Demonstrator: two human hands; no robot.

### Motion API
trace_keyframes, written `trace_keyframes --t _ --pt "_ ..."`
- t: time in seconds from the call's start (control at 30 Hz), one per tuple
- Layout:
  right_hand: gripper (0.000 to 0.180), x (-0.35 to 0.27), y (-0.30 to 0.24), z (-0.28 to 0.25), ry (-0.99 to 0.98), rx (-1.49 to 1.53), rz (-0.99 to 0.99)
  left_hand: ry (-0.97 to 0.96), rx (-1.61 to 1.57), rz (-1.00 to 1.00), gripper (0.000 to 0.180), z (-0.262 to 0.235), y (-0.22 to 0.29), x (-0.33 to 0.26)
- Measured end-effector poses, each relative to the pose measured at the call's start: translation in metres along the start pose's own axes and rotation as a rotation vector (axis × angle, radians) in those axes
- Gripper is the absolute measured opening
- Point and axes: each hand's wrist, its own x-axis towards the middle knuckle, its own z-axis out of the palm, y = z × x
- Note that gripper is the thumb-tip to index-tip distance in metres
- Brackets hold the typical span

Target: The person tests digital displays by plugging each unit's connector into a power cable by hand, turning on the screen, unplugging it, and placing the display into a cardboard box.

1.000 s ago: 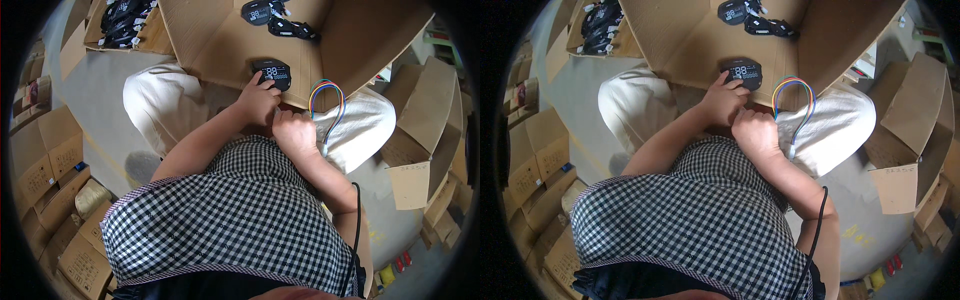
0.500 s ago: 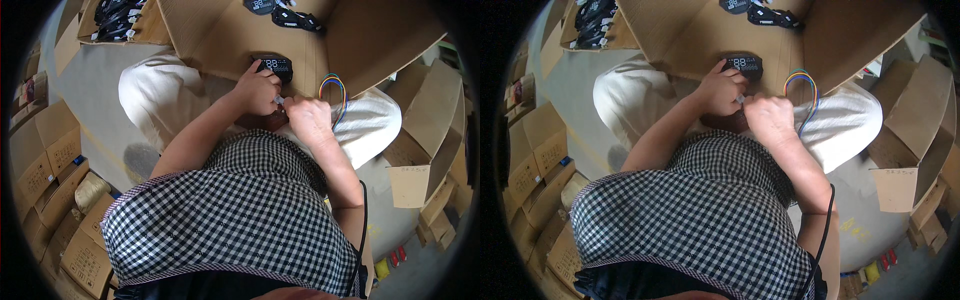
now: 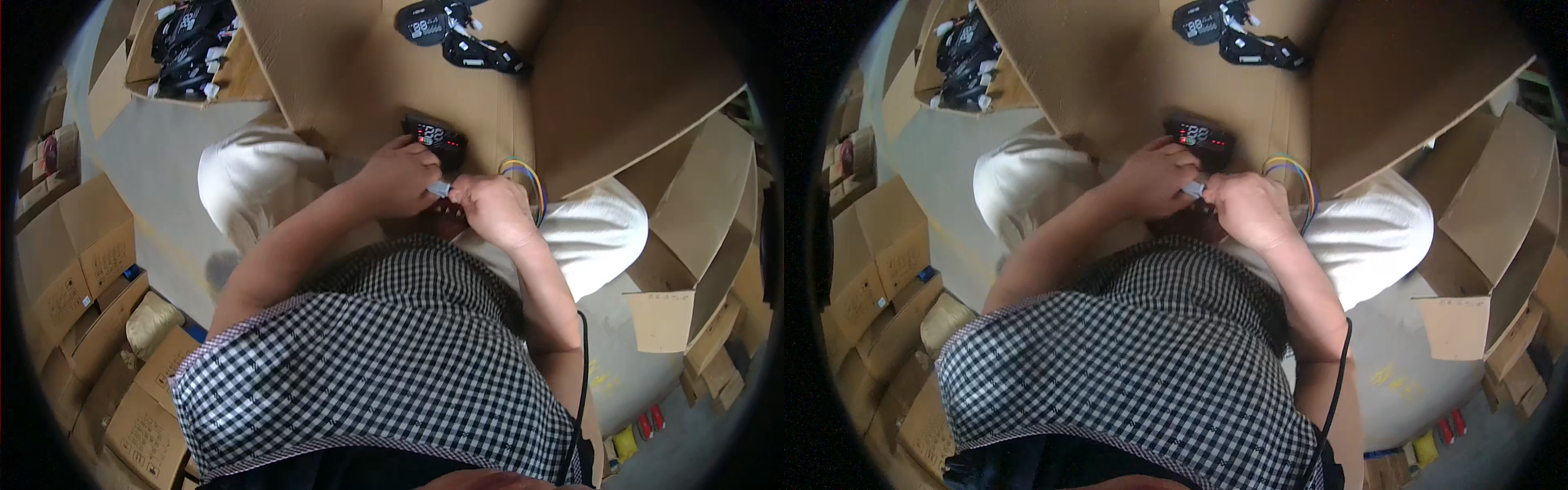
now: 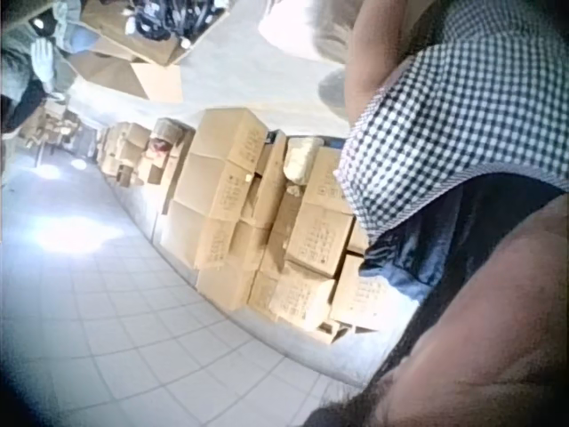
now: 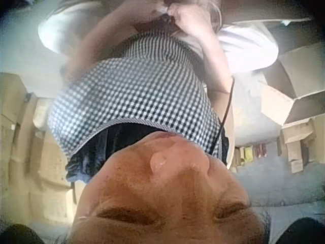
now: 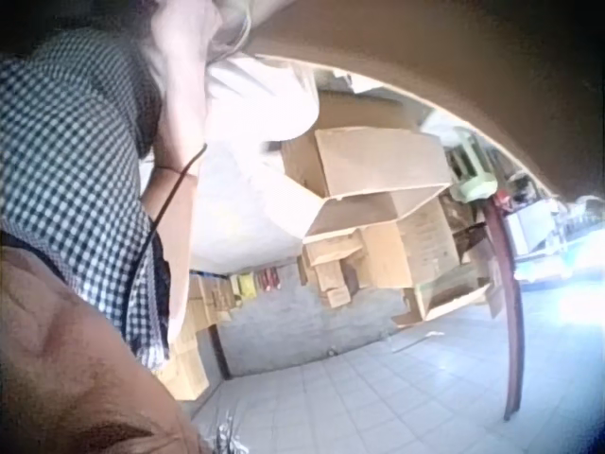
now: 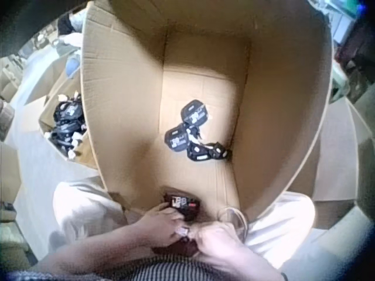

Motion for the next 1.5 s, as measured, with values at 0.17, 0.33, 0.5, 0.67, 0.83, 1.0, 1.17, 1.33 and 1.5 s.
trace_keyframes --t 0.17,0.33,0.5,0.67,0.83,1.0,1.17,1.33,1.5 --pt "0.019 0.053 0.041 -0.041 0.389 -0.038 0.517 0.280 -0.509 -0.242 0.016 -0.084 -0.019 0.000" --pt "0.022 0.114 0.140 0.005 0.166 -0.218 0.638 0.423 -1.189 -0.430 0.019 -0.108 0.006 0.011" --pt "0.025 0.144 0.199 0.070 0.140 -0.548 0.382 0.528 -1.073 -0.572 0.015 -0.120 0.020 0.037" --pt "0.017 0.161 0.207 0.073 0.250 -0.493 0.291 0.534 -1.211 -0.663 0.016 -0.118 0.007 0.041" --pt "0.008 0.133 0.160 0.020 0.734 0.570 0.326 0.338 -1.251 -0.813 0.025 -0.101 -0.003 0.043" --pt "0.013 0.078 0.084 -0.036 0.967 1.694 0.128 0.284 -1.280 -0.707 0.032 -0.083 -0.021 0.053" --pt "0.014 0.010 0.038 -0.042 0.829 1.936 -0.037 0.474 -1.527 -0.645 0.048 -0.072 -0.023 0.050" --pt "0.017 -0.024 0.047 -0.021 0.697 2.108 -0.022 0.333 -1.546 -0.572 0.046 -0.076 -0.024 0.056" --pt "0.012 -0.030 0.034 0.015 0.623 1.950 0.068 0.344 -1.565 -0.307 0.037 -0.057 -0.020 0.059"
